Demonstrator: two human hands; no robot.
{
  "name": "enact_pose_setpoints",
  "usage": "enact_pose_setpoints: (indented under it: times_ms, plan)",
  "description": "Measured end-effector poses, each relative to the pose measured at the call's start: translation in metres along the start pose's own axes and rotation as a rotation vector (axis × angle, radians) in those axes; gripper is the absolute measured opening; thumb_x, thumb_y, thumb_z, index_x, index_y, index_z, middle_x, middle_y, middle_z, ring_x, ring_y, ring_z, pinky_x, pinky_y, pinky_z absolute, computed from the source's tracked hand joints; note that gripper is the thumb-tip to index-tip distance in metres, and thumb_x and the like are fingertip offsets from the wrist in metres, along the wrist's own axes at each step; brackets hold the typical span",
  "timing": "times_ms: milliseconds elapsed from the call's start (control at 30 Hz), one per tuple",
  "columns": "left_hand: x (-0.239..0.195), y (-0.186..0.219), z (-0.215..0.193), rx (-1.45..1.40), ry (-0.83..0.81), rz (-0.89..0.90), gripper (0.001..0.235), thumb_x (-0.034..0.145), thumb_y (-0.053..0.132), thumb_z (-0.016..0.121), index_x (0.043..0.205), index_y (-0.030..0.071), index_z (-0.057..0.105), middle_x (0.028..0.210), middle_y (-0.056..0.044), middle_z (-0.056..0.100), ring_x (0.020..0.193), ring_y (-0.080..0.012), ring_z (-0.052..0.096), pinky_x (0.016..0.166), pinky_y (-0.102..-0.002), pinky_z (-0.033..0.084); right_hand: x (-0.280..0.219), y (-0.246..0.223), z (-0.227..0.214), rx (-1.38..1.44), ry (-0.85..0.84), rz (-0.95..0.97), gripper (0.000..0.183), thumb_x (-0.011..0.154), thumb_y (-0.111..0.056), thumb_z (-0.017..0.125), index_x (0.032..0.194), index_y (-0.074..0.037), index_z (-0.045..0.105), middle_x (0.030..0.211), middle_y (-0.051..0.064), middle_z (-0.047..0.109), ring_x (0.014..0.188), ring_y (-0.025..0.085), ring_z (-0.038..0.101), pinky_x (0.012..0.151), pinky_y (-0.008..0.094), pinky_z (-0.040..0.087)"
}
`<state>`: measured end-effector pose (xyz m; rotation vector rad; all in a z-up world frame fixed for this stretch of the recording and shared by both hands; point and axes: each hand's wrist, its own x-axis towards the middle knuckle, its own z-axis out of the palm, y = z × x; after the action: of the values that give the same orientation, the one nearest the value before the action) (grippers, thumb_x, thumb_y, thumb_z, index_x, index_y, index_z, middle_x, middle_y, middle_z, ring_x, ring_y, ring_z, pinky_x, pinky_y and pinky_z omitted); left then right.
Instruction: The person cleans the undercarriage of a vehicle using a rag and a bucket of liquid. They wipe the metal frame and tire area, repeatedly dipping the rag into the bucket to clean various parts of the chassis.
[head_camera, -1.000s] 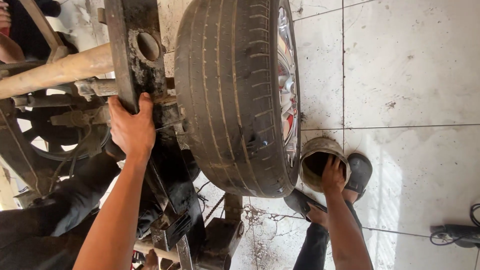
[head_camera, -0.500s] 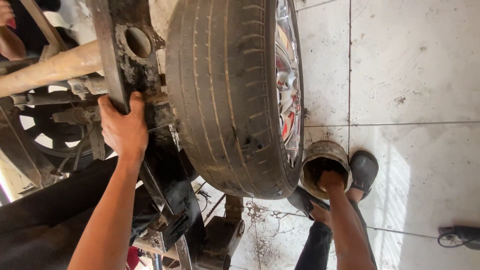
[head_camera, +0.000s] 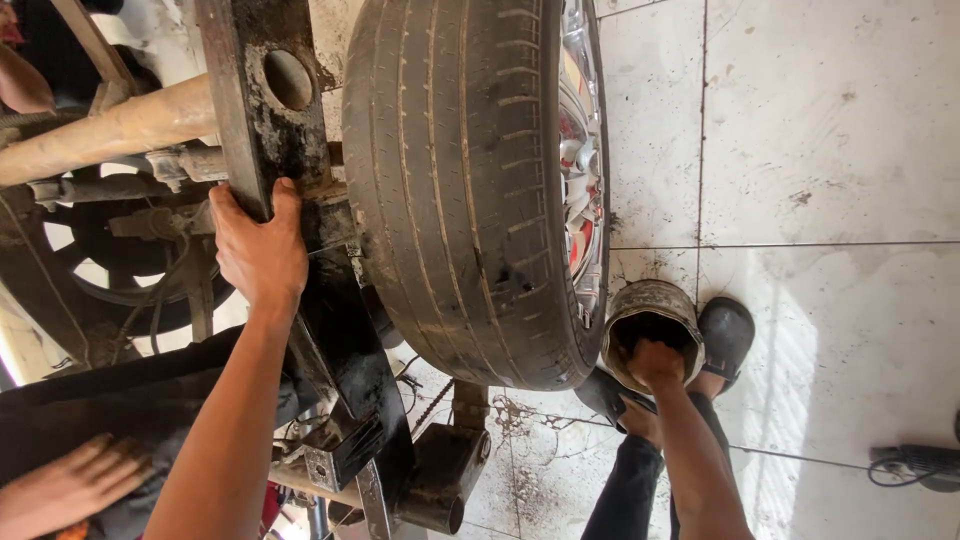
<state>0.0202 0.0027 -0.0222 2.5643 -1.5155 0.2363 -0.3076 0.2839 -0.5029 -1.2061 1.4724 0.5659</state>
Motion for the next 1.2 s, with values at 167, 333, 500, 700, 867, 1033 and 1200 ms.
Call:
enact_pose_setpoints:
  times_ms: [167, 333, 500, 700, 867, 1033, 1200]
  plan:
    - [-0.003, 0.012, -0.006, -0.003, -0.015, -0.058, 0.060, 0.095, 0.054, 0.070, 0.123, 0.003, 0.054, 0.116, -0.023, 0.066, 0.105, -0.0473, 0.062, 0.090, -0.056, 0.047, -0.027, 0.005, 0.011, 0.062, 0.167, 0.033, 0.048, 0.093, -0.049, 0.058, 0.110, -0.010, 0.080, 0.118, 0.024, 0.072, 0.110, 0.046, 0.070, 0.097, 0.051, 0.057]
    - [-0.005, 0.020, -0.013, -0.083, 0.003, -0.058, 0.058, 0.093, 0.051, 0.070, 0.123, 0.003, 0.054, 0.118, -0.021, 0.066, 0.106, -0.0453, 0.064, 0.090, -0.053, 0.048, -0.024, 0.066, 0.045, 0.050, 0.156, 0.039, 0.051, 0.099, -0.051, 0.054, 0.113, -0.009, 0.080, 0.122, 0.024, 0.075, 0.113, 0.045, 0.071, 0.101, 0.051, 0.058]
    - [-0.006, 0.030, -0.022, -0.097, -0.064, -0.109, 0.058, 0.093, 0.049, 0.070, 0.122, 0.003, 0.052, 0.117, -0.020, 0.065, 0.104, -0.0457, 0.064, 0.090, -0.053, 0.048, -0.016, 0.017, 0.026, 0.251, 0.210, -0.145, 0.076, 0.077, -0.015, 0.067, 0.152, -0.020, 0.052, 0.151, 0.034, 0.031, 0.098, 0.054, 0.064, 0.087, 0.056, 0.054]
    - [-0.003, 0.023, -0.020, -0.068, -0.059, -0.061, 0.060, 0.094, 0.049, 0.071, 0.122, -0.001, 0.052, 0.123, -0.024, 0.060, 0.107, -0.0493, 0.062, 0.087, -0.057, 0.048, -0.058, 0.052, 0.025, 0.494, 0.606, -0.195, 0.048, 0.078, -0.008, 0.075, 0.125, -0.012, 0.068, 0.108, 0.020, 0.075, 0.102, 0.040, 0.071, 0.086, 0.047, 0.058]
    - [0.000, 0.017, -0.023, -0.147, -0.110, -0.045, 0.062, 0.099, 0.053, 0.057, 0.124, -0.003, 0.051, 0.124, -0.026, 0.058, 0.103, -0.0499, 0.061, 0.083, -0.058, 0.048, -0.229, -0.037, -0.114, 1.117, 0.634, 0.091, 0.033, 0.096, -0.021, 0.073, 0.123, -0.004, 0.063, 0.094, 0.011, 0.072, 0.080, 0.026, 0.070, 0.069, 0.036, 0.055]
    - [-0.003, 0.012, -0.015, -0.286, -0.025, -0.029, 0.058, 0.112, 0.056, 0.037, 0.126, 0.001, 0.053, 0.127, -0.023, 0.060, 0.109, -0.0505, 0.060, 0.087, -0.058, 0.048, -0.358, -0.192, -0.236, 1.226, 0.877, -0.292, 0.046, 0.102, -0.037, 0.067, 0.131, -0.002, 0.063, 0.118, 0.013, 0.067, 0.107, 0.022, 0.063, 0.093, 0.035, 0.049]
    - [0.003, 0.020, -0.024, -0.287, -0.059, -0.121, 0.051, 0.107, 0.050, 0.040, 0.122, 0.004, 0.054, 0.127, -0.020, 0.060, 0.105, -0.0489, 0.061, 0.080, -0.059, 0.047, -0.373, -0.361, -0.325, 0.928, 0.995, -0.696, 0.045, 0.113, -0.039, 0.045, 0.150, -0.015, 0.055, 0.151, 0.021, 0.053, 0.143, 0.037, 0.049, 0.119, 0.047, 0.037]
